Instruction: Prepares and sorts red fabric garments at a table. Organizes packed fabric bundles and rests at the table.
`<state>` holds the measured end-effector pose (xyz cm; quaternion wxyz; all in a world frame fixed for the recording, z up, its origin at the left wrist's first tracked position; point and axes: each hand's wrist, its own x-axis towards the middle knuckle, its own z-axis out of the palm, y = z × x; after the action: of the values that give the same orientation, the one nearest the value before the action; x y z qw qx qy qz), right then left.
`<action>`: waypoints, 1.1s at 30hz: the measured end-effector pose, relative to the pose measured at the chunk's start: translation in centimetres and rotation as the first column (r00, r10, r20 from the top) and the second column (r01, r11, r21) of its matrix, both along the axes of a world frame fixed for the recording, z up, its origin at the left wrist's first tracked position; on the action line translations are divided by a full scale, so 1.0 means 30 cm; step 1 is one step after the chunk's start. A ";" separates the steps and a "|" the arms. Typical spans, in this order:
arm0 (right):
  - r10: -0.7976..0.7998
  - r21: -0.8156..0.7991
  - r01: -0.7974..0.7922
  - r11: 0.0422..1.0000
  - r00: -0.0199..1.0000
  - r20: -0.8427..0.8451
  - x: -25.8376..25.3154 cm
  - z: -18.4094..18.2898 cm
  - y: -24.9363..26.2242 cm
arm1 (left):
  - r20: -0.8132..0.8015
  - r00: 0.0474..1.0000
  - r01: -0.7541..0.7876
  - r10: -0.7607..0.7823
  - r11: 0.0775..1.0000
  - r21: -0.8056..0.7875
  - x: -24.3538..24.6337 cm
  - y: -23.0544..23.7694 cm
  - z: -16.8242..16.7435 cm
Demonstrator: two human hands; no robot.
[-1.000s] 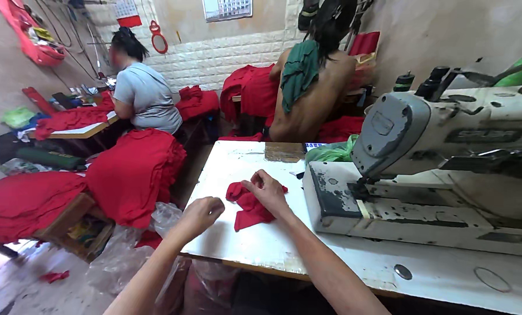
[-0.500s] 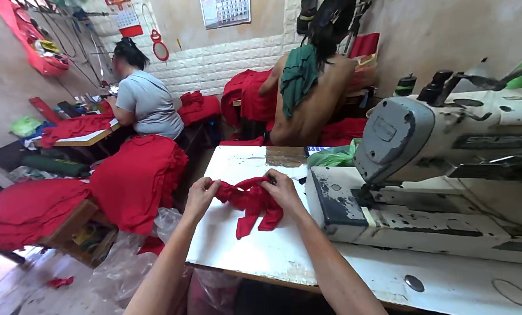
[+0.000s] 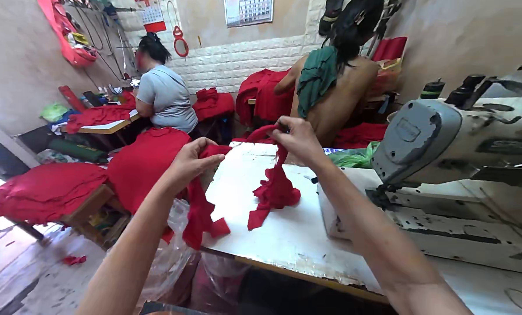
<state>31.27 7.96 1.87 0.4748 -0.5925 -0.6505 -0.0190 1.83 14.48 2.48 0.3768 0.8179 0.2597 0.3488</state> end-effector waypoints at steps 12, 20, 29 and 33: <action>-0.024 0.116 0.020 0.993 0.999 0.033 0.070 0.285 0.083 | -0.076 0.992 -0.058 0.100 0.901 0.430 0.089 0.044 0.233; -0.069 0.085 0.057 0.995 0.987 0.144 0.070 0.416 0.062 | -0.010 0.998 -0.061 0.068 0.937 0.344 0.125 0.034 0.234; 0.149 -0.040 -0.148 0.988 0.988 0.028 0.051 0.290 -0.001 | 0.128 0.991 0.051 -0.026 0.980 -0.194 0.023 -0.022 -0.007; 0.293 -0.341 -0.237 0.910 0.948 0.122 -0.045 0.077 -0.051 | -0.196 0.980 -0.057 0.027 0.988 -0.147 -0.101 -0.097 -0.146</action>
<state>29.93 6.42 4.19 0.3126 -0.5640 -0.7575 0.1018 -1.20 11.58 -1.89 0.4035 0.8112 0.3381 0.2546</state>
